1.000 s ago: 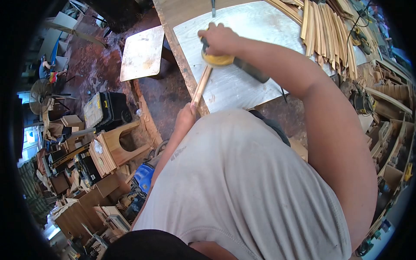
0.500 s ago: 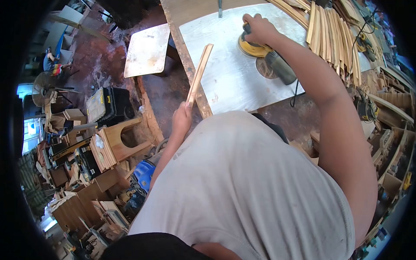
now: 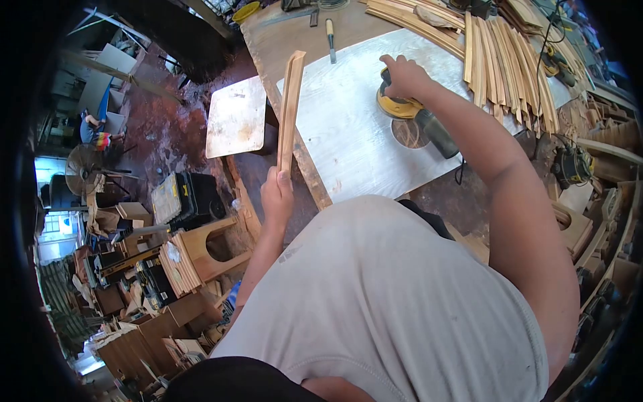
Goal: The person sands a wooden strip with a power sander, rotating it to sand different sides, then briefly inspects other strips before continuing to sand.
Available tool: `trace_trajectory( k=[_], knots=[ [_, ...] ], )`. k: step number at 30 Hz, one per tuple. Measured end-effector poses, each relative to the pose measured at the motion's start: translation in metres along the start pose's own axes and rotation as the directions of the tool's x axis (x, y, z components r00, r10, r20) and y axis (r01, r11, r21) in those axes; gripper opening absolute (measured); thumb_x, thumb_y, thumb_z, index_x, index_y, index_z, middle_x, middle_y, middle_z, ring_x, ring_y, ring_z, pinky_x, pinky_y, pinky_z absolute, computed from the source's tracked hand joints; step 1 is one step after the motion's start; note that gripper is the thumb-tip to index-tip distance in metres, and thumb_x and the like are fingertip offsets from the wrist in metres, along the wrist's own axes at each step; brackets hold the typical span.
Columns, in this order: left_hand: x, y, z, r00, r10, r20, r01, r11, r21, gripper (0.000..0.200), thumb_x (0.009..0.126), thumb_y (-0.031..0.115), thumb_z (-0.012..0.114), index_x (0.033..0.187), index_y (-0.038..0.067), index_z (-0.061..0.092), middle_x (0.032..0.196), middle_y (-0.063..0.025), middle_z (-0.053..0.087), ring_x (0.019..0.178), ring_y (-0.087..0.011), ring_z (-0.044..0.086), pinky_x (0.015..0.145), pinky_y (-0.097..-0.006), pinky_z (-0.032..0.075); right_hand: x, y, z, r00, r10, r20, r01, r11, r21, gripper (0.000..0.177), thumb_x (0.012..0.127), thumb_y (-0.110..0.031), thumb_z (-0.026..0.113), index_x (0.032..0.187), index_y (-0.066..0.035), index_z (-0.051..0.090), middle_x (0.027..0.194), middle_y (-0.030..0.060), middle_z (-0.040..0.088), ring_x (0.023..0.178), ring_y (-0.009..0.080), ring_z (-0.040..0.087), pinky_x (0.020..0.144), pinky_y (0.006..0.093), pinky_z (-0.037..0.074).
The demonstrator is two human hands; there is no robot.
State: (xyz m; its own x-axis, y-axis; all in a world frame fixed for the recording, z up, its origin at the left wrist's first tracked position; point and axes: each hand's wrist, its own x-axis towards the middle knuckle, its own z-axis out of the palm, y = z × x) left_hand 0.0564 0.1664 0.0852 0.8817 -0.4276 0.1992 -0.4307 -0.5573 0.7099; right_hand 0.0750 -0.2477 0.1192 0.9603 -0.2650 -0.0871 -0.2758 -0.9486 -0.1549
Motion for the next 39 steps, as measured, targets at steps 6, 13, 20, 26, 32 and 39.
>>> trace_trajectory(
  k=[6, 13, 20, 26, 32, 39],
  knots=[
    [0.009, 0.008, 0.000, 0.998, 0.053, -0.016, -0.053, 0.998, -0.028, 0.039, 0.107, 0.036, 0.040, 0.093, 0.003, 0.055, 0.066, -0.0170, 0.059, 0.064, -0.0390, 0.063, 0.059, -0.0470, 0.046, 0.000, -0.004, 0.001, 0.997, 0.017, -0.077, -0.014, 0.999, 0.034, 0.078, 0.074, -0.029, 0.078, 0.143, -0.017, 0.045, 0.121, 0.0214, 0.058, 0.110, 0.0403, 0.061, 0.092, 0.0475, 0.054],
    [0.010, 0.007, 0.006, 0.999, -0.021, 0.033, 0.023, 0.998, -0.055, 0.033, 0.105, 0.032, 0.044, 0.097, 0.003, 0.057, 0.068, -0.0201, 0.061, 0.068, -0.0438, 0.064, 0.060, -0.0501, 0.047, -0.001, -0.010, 0.006, 0.988, 0.007, -0.152, 0.001, 0.999, 0.053, 0.074, 0.076, -0.033, 0.078, 0.141, -0.017, 0.048, 0.125, 0.0193, 0.059, 0.113, 0.0399, 0.060, 0.094, 0.0474, 0.053],
    [0.006, 0.006, 0.023, 0.945, -0.228, 0.235, 0.312, 0.842, -0.440, 0.017, 0.104, 0.018, 0.046, 0.101, 0.002, 0.052, 0.066, -0.0056, 0.056, 0.055, -0.0153, 0.056, 0.053, -0.0315, 0.045, -0.007, -0.020, 0.002, 0.994, 0.051, -0.099, -0.046, 0.997, 0.059, 0.071, 0.079, -0.038, 0.076, 0.141, -0.018, 0.049, 0.131, 0.0179, 0.056, 0.119, 0.0379, 0.057, 0.096, 0.0469, 0.054],
    [0.019, 0.011, 0.021, 0.920, -0.228, 0.319, 0.368, 0.781, -0.504, 0.014, 0.101, 0.011, 0.043, 0.110, 0.002, 0.049, 0.080, -0.0047, 0.057, 0.061, -0.0102, 0.055, 0.054, -0.0242, 0.046, -0.012, -0.028, 0.008, 0.981, 0.034, -0.190, -0.028, 0.999, 0.034, 0.060, 0.082, -0.037, 0.069, 0.137, -0.018, 0.053, 0.127, 0.0150, 0.058, 0.118, 0.0356, 0.058, 0.098, 0.0471, 0.051],
    [0.031, 0.027, 0.005, 0.858, -0.265, 0.441, 0.513, 0.504, -0.695, 0.025, 0.106, 0.020, 0.040, 0.121, 0.003, 0.050, 0.083, -0.0047, 0.058, 0.060, -0.0111, 0.055, 0.054, -0.0254, 0.048, -0.014, -0.035, 0.010, 0.987, 0.043, -0.154, -0.042, 0.999, 0.011, 0.062, 0.084, -0.041, 0.070, 0.139, -0.020, 0.052, 0.131, 0.0140, 0.057, 0.119, 0.0342, 0.058, 0.099, 0.0473, 0.052],
    [0.039, 0.030, -0.008, 0.887, -0.147, 0.438, 0.460, 0.210, -0.863, 0.048, 0.109, 0.036, 0.022, 0.133, 0.003, 0.048, 0.081, -0.0061, 0.053, 0.060, -0.0130, 0.050, 0.052, -0.0268, 0.045, -0.010, -0.045, 0.016, 0.987, 0.012, -0.162, -0.016, 1.000, -0.021, 0.059, 0.085, -0.042, 0.068, 0.138, -0.021, 0.054, 0.129, 0.0129, 0.058, 0.120, 0.0322, 0.059, 0.098, 0.0461, 0.053]
  ],
)
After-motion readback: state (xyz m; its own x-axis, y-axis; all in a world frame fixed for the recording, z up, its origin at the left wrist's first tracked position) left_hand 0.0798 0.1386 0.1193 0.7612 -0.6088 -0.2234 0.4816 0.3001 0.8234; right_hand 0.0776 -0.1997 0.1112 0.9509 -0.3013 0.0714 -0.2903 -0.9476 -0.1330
